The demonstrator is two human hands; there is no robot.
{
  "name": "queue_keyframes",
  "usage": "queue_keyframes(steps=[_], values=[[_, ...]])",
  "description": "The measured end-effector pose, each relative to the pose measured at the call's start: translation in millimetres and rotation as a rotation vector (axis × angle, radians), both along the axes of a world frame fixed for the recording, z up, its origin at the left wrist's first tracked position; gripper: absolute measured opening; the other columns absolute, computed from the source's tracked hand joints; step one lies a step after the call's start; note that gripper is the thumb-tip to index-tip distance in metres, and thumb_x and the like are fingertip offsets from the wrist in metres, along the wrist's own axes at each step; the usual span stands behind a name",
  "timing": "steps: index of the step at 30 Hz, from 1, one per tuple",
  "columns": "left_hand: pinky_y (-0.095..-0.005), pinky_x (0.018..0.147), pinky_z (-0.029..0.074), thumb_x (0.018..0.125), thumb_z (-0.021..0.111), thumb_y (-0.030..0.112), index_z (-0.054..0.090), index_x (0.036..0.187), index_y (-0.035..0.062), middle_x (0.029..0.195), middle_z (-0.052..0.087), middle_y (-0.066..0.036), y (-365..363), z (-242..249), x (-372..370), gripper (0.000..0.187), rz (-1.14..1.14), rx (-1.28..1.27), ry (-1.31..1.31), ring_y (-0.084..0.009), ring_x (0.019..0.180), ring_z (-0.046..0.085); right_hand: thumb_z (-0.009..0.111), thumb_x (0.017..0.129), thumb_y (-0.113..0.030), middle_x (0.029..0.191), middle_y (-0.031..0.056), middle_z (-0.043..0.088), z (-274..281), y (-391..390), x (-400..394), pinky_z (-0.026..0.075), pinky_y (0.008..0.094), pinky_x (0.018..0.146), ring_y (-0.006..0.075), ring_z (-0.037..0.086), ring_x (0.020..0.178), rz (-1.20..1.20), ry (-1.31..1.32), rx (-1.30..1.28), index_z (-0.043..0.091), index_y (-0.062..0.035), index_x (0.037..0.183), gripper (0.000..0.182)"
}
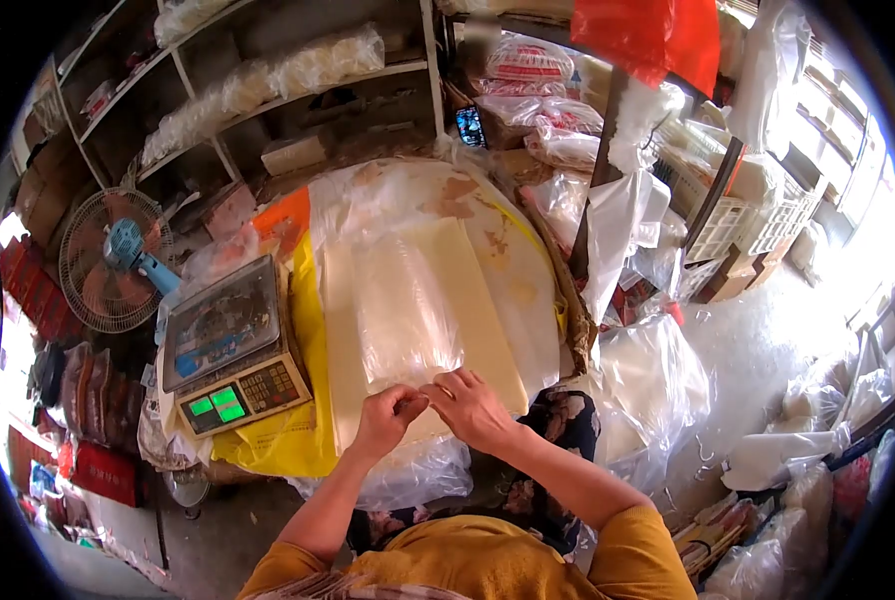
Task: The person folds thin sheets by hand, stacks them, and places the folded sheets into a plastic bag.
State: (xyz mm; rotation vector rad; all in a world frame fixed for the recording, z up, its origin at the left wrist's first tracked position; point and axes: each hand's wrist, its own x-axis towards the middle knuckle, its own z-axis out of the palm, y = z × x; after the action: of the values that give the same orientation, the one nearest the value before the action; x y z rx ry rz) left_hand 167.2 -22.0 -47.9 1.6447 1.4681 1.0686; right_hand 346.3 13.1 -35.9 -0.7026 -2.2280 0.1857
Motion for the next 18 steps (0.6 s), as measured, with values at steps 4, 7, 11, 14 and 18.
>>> queue_keyframes(steps=[4,7,11,14,18], values=[[-0.0294,0.06,0.048,0.083,0.066,0.009,0.064,0.088,0.0018,0.078,0.065,-0.011,-2,1,-1,0.009,-0.045,0.074,0.031,-0.0193,0.065,0.062,0.063,0.081,-0.009,0.071,0.0135,0.062,-4,1,4,0.048,0.0394,0.058,0.0323,0.061,0.064,0.042,-0.089,-0.243,0.056,-0.0023,0.091,0.014],[-0.0317,0.06,0.049,0.084,0.064,0.007,0.063,0.09,0.0027,0.084,0.064,-0.011,-2,-11,1,0.007,-0.076,0.269,0.082,-0.0253,0.068,0.062,0.06,0.083,-0.01,0.064,0.0125,0.062,-6,-4,5,0.047,0.0383,0.055,0.0319,0.063,0.061,0.052,-0.047,-0.738,0.057,-0.0037,0.09,0.01],[-0.0315,0.061,0.049,0.084,0.063,0.006,0.063,0.091,0.0039,0.084,0.063,-0.011,-3,-9,0,0.007,-0.058,0.3,0.206,-0.0261,0.069,0.062,0.059,0.084,-0.011,0.065,0.0115,0.064,-14,-1,7,0.048,0.0326,0.054,0.0255,0.065,0.06,0.063,-0.002,-0.607,0.058,-0.0029,0.096,0.015],[-0.0304,0.064,0.048,0.085,0.064,0.012,0.061,0.096,0.0053,0.087,0.063,-0.01,-11,-10,-12,0.013,0.085,0.207,0.102,-0.0214,0.075,0.062,0.059,0.087,-0.013,0.066,0.007,0.065,0,13,27,0.048,0.0263,0.057,0.0147,0.065,0.061,0.133,0.086,-0.895,0.055,-0.0006,0.11,0.026],[-0.0298,0.077,0.046,0.086,0.065,0.022,0.056,0.114,0.0066,0.104,0.061,-0.009,8,-14,-36,0.033,0.376,0.112,-0.22,-0.0169,0.098,0.057,0.063,0.088,-0.029,0.095,0.0068,0.064,-43,79,36,0.049,0.026,0.064,0.0119,0.063,0.084,-0.074,0.547,-0.954,0.054,-0.0023,0.114,0.038]])
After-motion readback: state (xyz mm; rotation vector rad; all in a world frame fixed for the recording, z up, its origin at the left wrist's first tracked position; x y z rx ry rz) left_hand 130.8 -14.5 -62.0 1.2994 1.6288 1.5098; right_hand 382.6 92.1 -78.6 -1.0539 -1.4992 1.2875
